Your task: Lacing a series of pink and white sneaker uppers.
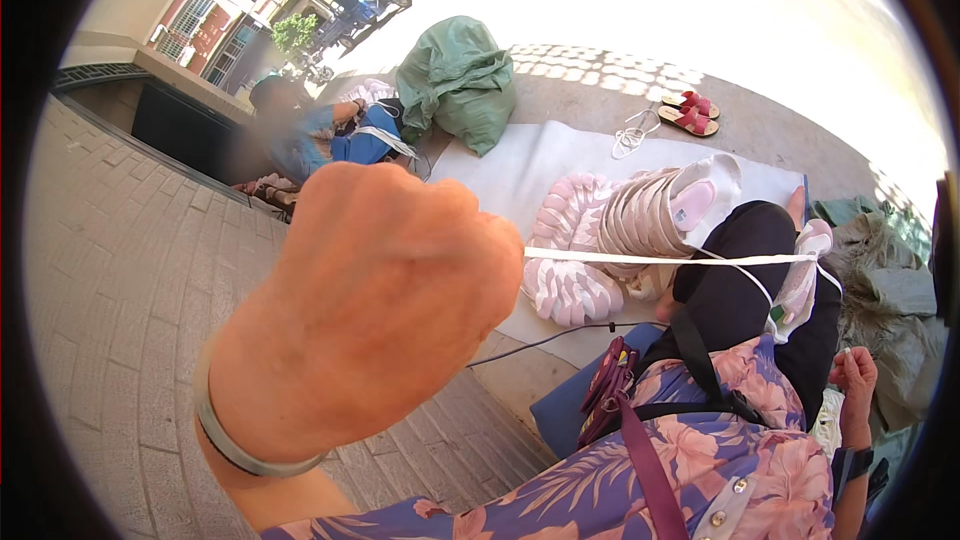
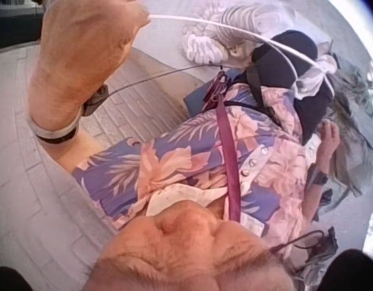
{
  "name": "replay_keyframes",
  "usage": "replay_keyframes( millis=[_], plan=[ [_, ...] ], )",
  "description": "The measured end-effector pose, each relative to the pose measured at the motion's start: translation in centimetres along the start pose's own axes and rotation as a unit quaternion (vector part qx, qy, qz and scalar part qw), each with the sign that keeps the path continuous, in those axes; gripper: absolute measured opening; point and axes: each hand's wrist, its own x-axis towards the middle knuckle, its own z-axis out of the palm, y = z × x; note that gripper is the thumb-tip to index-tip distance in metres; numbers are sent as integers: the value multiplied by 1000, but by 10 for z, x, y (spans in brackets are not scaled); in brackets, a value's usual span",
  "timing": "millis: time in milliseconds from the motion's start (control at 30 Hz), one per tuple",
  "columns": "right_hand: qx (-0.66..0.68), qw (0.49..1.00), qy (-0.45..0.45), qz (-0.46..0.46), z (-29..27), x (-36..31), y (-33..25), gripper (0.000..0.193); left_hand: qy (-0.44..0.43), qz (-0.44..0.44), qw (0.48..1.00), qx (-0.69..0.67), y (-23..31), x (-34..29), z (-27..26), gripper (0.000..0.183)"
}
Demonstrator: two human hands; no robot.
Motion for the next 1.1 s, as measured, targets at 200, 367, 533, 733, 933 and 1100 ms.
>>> replay_keyframes(
  millis=[200, 367, 533, 733, 933, 1100],
  plan=[
    [-6, 997, -75, -16, 27, 7, -13, 15, -62, -31, 997, 27, 33, 5, -38, 5],
    [2, 999, -34, -39, 19, -3, -10, 17, -12, 68, 997, -38, 41, 46, -12, 9],
    [140, 985, 55, 84, -5, -21, -3, 19, 72, 88, 969, -217, 46, 101, 73, 23],
    [404, 888, 171, 136, -63, -12, -26, 12, -174, -89, 761, -619, 66, 192, 147, 32],
    [434, 884, 172, 16, -49, 22, -94, 12, -74, -219, 548, -804, 57, 264, 192, 32],
    [390, 902, 66, 174, 2, 27, -24, 9, -186, -261, 415, -851, 114, 242, 253, 34]
  ],
)
